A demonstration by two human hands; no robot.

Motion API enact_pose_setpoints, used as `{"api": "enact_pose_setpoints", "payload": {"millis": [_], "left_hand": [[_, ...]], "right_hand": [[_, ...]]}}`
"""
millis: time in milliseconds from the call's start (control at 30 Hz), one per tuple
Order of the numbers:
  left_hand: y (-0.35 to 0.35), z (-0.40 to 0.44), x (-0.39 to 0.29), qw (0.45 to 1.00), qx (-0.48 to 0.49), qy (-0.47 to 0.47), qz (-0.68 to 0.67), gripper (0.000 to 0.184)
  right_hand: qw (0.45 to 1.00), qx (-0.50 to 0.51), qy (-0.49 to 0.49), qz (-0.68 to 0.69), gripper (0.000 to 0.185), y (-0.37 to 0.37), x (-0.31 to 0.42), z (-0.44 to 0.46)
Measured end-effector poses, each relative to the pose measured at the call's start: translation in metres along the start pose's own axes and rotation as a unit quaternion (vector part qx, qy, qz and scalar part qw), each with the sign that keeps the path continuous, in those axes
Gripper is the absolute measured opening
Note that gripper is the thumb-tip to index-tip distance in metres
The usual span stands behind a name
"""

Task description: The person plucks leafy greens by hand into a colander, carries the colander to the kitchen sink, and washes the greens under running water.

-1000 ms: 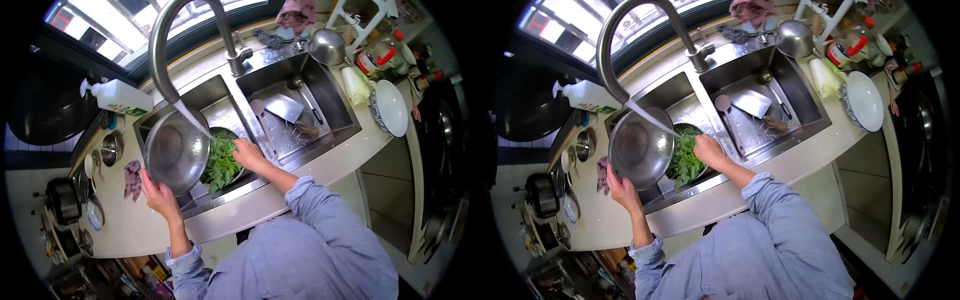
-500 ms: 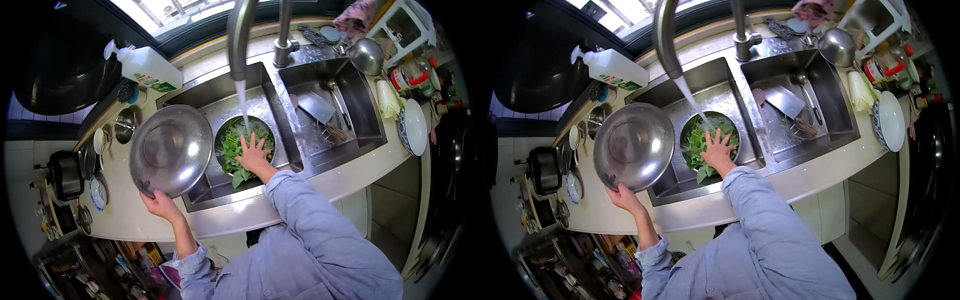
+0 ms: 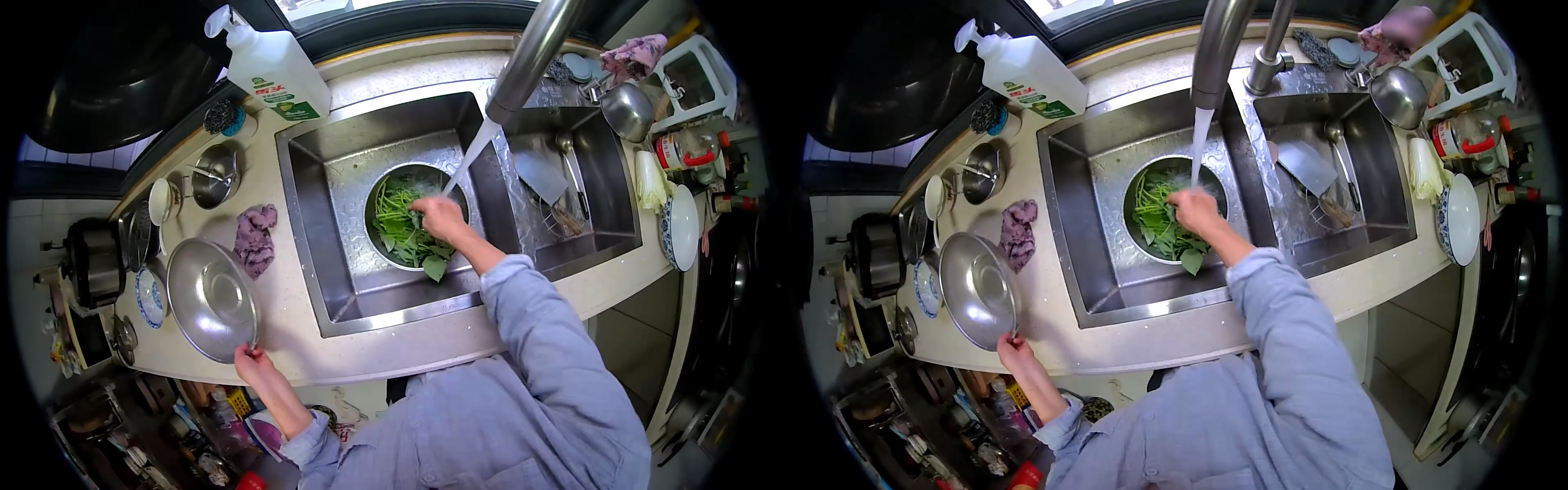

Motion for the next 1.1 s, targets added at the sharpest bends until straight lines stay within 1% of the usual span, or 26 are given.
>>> {"api": "enact_pose_setpoints", "payload": {"millis": [33, 67, 100, 133, 167, 267, 300, 333, 367, 400, 433, 467, 500, 533, 567, 600, 667, 733, 767, 800, 867, 900, 1000, 1033, 1067, 1100], "left_hand": [[0.000, 0.011, 0.001, 1.000, 0.009, 0.006, -0.012, 0.007], [0.003, 0.019, 0.004, 0.999, 0.018, 0.011, -0.024, 0.006], [0.000, 0.013, 0.003, 0.997, 0.047, 0.004, -0.056, 0.007], [-0.009, 0.000, 0.002, 0.993, 0.076, -0.004, -0.088, 0.009], [-0.017, -0.014, 0.002, 0.987, 0.106, -0.013, -0.121, 0.012], [-0.033, -0.063, 0.029, 0.978, 0.123, 0.117, -0.121, 0.020], [-0.049, -0.099, 0.043, 0.974, 0.200, 0.098, -0.053, 0.023], [-0.071, -0.137, 0.062, 0.958, 0.274, 0.078, 0.015, 0.027], [-0.092, -0.160, 0.086, 0.933, 0.337, 0.117, 0.056, 0.032], [-0.100, -0.162, 0.123, 0.905, 0.363, 0.204, 0.086, 0.041], [-0.121, -0.181, 0.145, 0.896, 0.298, 0.287, 0.162, 0.052], [-0.139, -0.183, 0.175, 0.878, 0.293, 0.294, 0.239, 0.062], [-0.160, -0.189, 0.191, 0.874, 0.283, 0.259, 0.300, 0.067], [-0.172, -0.176, 0.229, 0.882, 0.337, 0.251, 0.214, 0.079], [-0.177, -0.138, 0.296, 0.894, 0.358, 0.098, 0.251, 0.078], [-0.194, -0.151, 0.285, 0.834, 0.291, -0.009, 0.470, 0.076], [-0.209, -0.166, 0.282, 0.770, 0.288, -0.078, 0.564, 0.075], [-0.213, -0.173, 0.284, 0.790, 0.388, -0.026, 0.474, 0.068], [-0.212, -0.177, 0.282, 0.793, 0.435, -0.002, 0.427, 0.064], [-0.214, -0.201, 0.263, 0.783, 0.418, -0.095, 0.451, 0.053], [-0.216, -0.226, 0.252, 0.722, 0.417, -0.188, 0.518, 0.049], [-0.215, -0.227, 0.255, 0.722, 0.409, -0.218, 0.513, 0.047], [-0.224, -0.204, 0.241, 0.666, 0.400, -0.183, 0.602, 0.049], [-0.220, -0.188, 0.241, 0.672, 0.392, -0.233, 0.583, 0.048], [-0.217, -0.171, 0.240, 0.647, 0.400, -0.266, 0.592, 0.049], [-0.212, -0.155, 0.240, 0.663, 0.410, -0.279, 0.561, 0.054]], "right_hand": [[0.999, 0.026, -0.036, 0.031, 0.041, 0.015, 0.008, -0.008], [0.998, -0.003, -0.038, 0.058, 0.041, 0.016, 0.005, -0.012], [0.995, -0.031, -0.038, 0.086, 0.041, 0.018, 0.000, -0.018], [0.991, -0.060, -0.037, 0.114, 0.041, 0.021, -0.004, -0.021], [0.985, -0.081, -0.060, 0.140, 0.038, 0.024, -0.007, -0.021], [0.955, -0.148, -0.133, 0.220, 0.032, 0.033, -0.018, -0.020], [0.961, -0.104, -0.124, 0.226, 0.038, 0.028, -0.025, -0.015], [0.981, -0.114, -0.060, 0.147, 0.042, 0.020, -0.025, -0.011], [0.990, -0.124, 0.005, 0.068, 0.046, 0.009, -0.021, -0.006], [0.988, -0.134, 0.071, -0.011, 0.050, 0.002, -0.015, -0.004], [0.993, -0.046, 0.061, -0.089, 0.061, 0.004, -0.006, -0.006], [0.994, -0.015, 0.056, -0.096, 0.064, 0.000, -0.006, -0.005], [0.999, -0.028, 0.026, -0.030, 0.065, -0.014, -0.017, -0.001], [0.999, -0.039, -0.004, 0.035, 0.066, -0.028, -0.029, 0.003], [0.995, -0.030, -0.050, 0.082, 0.066, -0.033, -0.033, 0.006], [0.986, -0.022, -0.099, 0.131, 0.062, -0.037, -0.038, 0.009], [0.968, -0.088, -0.133, 0.195, 0.058, -0.061, -0.062, 0.015], [0.920, -0.075, -0.163, 0.349, 0.054, -0.054, -0.067, 0.021], [0.885, -0.067, -0.179, 0.425, 0.052, -0.052, -0.067, 0.023], [0.848, -0.058, -0.176, 0.497, 0.049, -0.059, -0.075, 0.028], [0.757, -0.042, -0.169, 0.629, 0.044, -0.090, -0.104, 0.036], [0.753, -0.040, -0.248, 0.609, 0.037, -0.103, -0.117, 0.035], [0.844, -0.070, -0.266, 0.461, 0.032, -0.039, -0.060, 0.006], [0.822, -0.104, -0.253, 0.499, 0.029, -0.051, -0.067, 0.006], [0.846, -0.091, -0.243, 0.466, 0.030, -0.039, -0.065, 0.004], [0.867, -0.077, -0.234, 0.433, 0.031, -0.017, -0.063, -0.001]]}}
Point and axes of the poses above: each hand's wrist, its own z-axis towards the middle knuckle, its own y-axis out of the back of the hand, x = y × z, the point moved 2 cm from there along z, towards the middle knuckle, and after that the axes turned 1 degree about -x, right-handed, at the moved point
